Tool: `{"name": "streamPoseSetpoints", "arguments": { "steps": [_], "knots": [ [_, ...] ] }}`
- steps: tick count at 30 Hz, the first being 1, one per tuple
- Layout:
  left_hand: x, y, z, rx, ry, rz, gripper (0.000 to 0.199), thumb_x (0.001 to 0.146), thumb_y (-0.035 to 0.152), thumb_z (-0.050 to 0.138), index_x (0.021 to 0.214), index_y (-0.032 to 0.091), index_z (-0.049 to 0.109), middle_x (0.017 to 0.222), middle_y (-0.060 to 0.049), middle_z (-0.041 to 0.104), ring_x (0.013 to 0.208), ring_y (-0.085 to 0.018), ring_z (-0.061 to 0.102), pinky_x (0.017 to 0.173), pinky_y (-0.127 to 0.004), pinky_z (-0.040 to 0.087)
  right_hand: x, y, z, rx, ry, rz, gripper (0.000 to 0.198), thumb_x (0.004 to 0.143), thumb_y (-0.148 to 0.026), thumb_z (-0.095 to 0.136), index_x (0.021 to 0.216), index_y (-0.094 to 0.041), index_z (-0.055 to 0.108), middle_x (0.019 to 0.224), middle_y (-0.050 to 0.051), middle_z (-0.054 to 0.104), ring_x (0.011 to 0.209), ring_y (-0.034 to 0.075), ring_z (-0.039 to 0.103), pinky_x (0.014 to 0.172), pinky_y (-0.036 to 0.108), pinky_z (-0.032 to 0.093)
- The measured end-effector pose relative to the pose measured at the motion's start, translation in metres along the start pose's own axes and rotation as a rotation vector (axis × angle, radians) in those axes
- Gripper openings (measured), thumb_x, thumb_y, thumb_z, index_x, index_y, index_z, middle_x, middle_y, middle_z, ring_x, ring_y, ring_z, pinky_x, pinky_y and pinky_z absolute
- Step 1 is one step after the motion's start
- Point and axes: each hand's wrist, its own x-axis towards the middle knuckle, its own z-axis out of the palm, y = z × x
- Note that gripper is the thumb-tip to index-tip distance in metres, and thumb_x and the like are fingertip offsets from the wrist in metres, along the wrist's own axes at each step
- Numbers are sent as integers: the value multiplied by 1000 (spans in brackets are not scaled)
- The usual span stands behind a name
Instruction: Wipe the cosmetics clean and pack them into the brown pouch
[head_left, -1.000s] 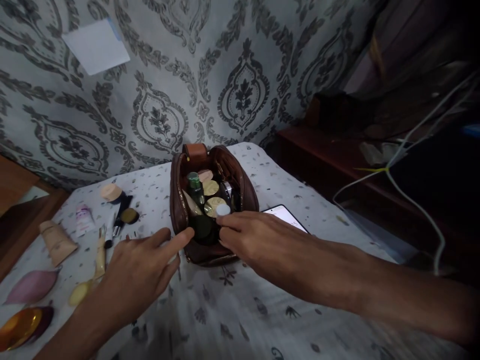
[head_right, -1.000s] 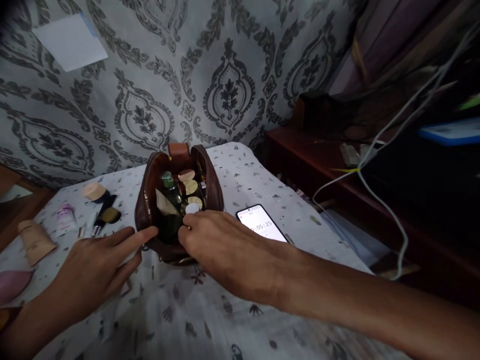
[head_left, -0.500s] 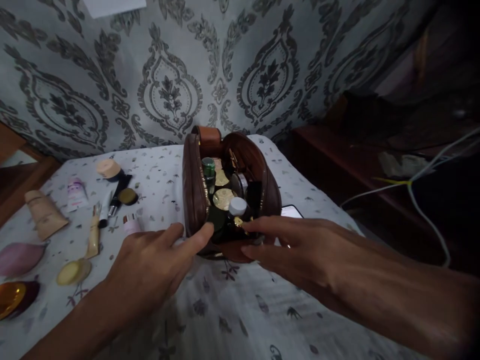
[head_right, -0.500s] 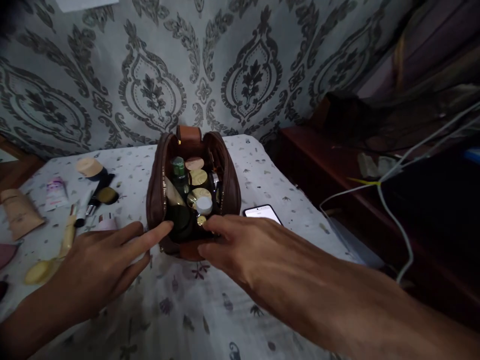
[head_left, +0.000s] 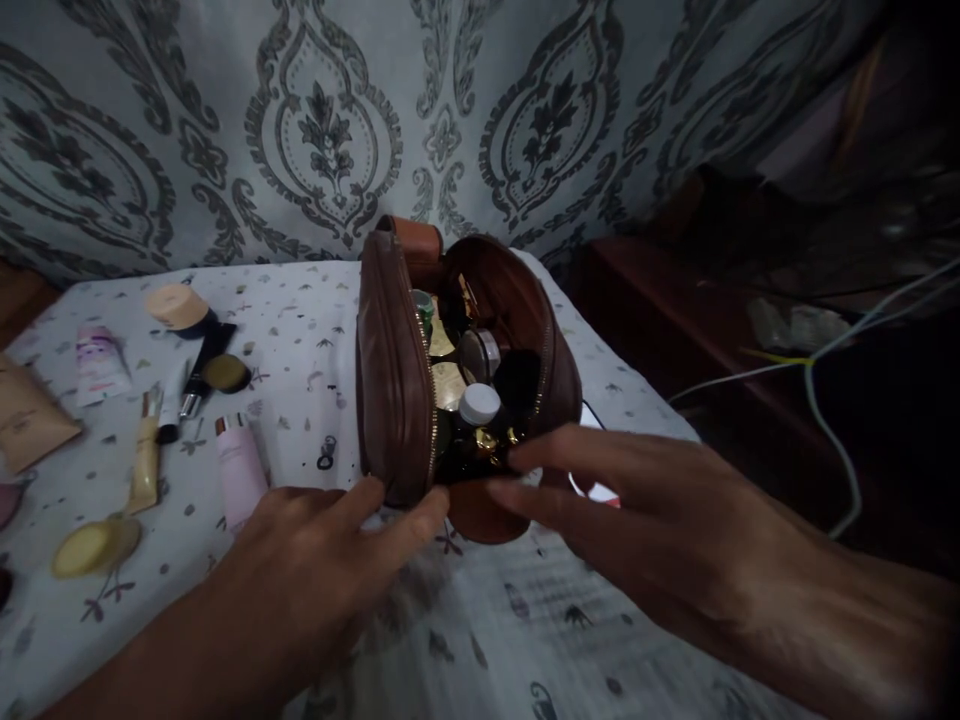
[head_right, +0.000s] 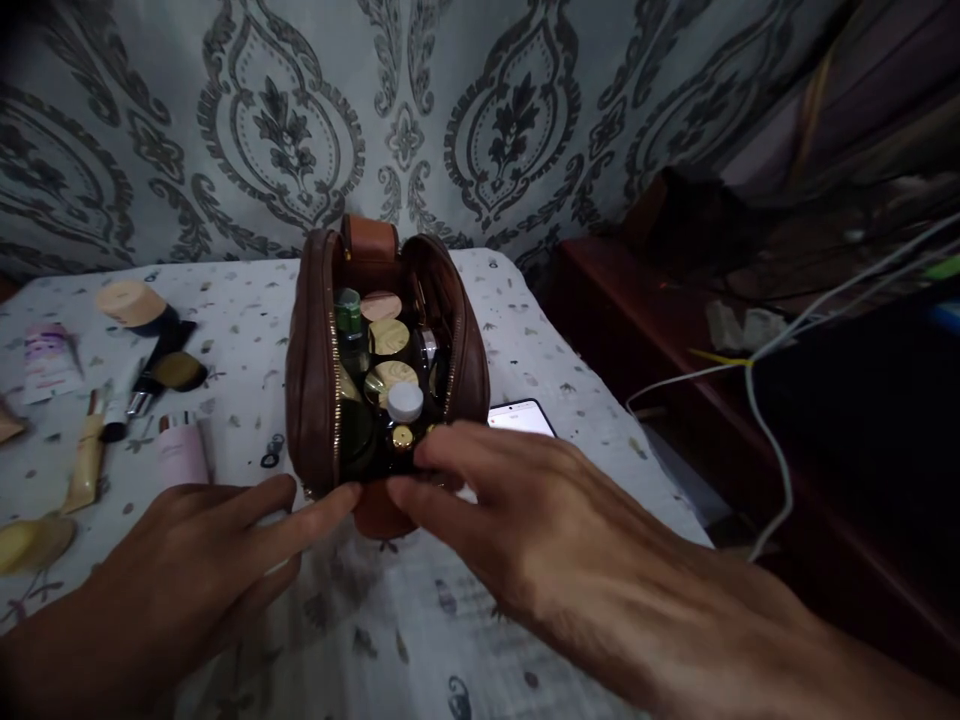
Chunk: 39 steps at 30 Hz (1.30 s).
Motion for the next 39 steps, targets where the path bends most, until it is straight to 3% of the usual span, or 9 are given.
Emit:
{"name": "streamPoseSetpoints", "arguments": {
  "steps": [3, 5, 12, 17, 21, 29, 34, 39],
  "knots": [
    [0, 0, 0, 17, 30, 3, 52, 90, 11, 45, 139, 27, 46, 90, -2, 68, 54, -12, 59, 51, -24, 46, 17, -5, -11, -144, 51, -227, 33, 97, -14, 35, 100, -21, 68, 96, 9, 65, 87, 22, 58, 72, 37, 52],
    [1, 0, 1, 23, 47, 14, 50, 90, 10, 43, 138, 26, 47, 88, -2, 67, 52, -12, 59, 49, -25, 45, 22, -4, -14, -214, 53, -302, 32, 95, -9, 36, 99, -18, 66, 98, 10, 64, 90, 23, 56, 76, 39, 51],
    [-4, -4, 4, 112, 98, 53, 53, 89, 10, 40, 139, 25, 45, 87, -3, 66, 54, -13, 59, 48, -25, 46, 46, -5, -13, -285, -7, -395, 24, 97, -13, 42, 86, -16, 63, 93, 10, 61, 91, 23, 50, 80, 40, 44],
    [-3, -5, -7, 325, 83, 74, 62, 84, 3, 36, 141, 26, 44, 83, -3, 63, 55, -15, 56, 49, -27, 46, 76, -7, -14, -294, -58, -448, 15, 96, -14, 48, 96, -13, 63, 94, 9, 62, 90, 21, 50, 84, 38, 42],
    [0, -4, -12, 361, 118, 59, 62, 81, 3, 37, 137, 27, 48, 77, -1, 57, 52, -14, 52, 48, -26, 41, 81, -6, -22, -245, -145, -510, 11, 92, -19, 59, 99, -13, 65, 100, 9, 63, 92, 20, 54, 85, 37, 43],
    [-9, -4, -10, 302, 105, 45, 57, 88, 7, 35, 141, 25, 45, 77, 1, 54, 54, -12, 48, 47, -25, 36, 90, 1, -14, -134, -115, -486, 16, 85, -15, 66, 101, -18, 66, 95, 6, 67, 95, 22, 59, 82, 35, 45],
    [-14, -5, -6, 257, 103, 12, 57, 94, 8, 33, 146, 27, 42, 75, 2, 51, 57, -11, 48, 50, -24, 35, 83, -1, -24, -124, -81, -362, 30, 83, -18, 71, 112, -21, 63, 103, 5, 66, 99, 23, 59, 82, 34, 46],
    [-20, -7, 0, 159, 132, 25, 52, 98, 18, 32, 149, 25, 41, 72, 2, 49, 57, -11, 49, 51, -23, 38, 65, -2, -33, -95, -33, -285, 20, 89, -27, 64, 108, -24, 64, 98, 4, 66, 94, 22, 60, 75, 32, 47]
  ]
}}
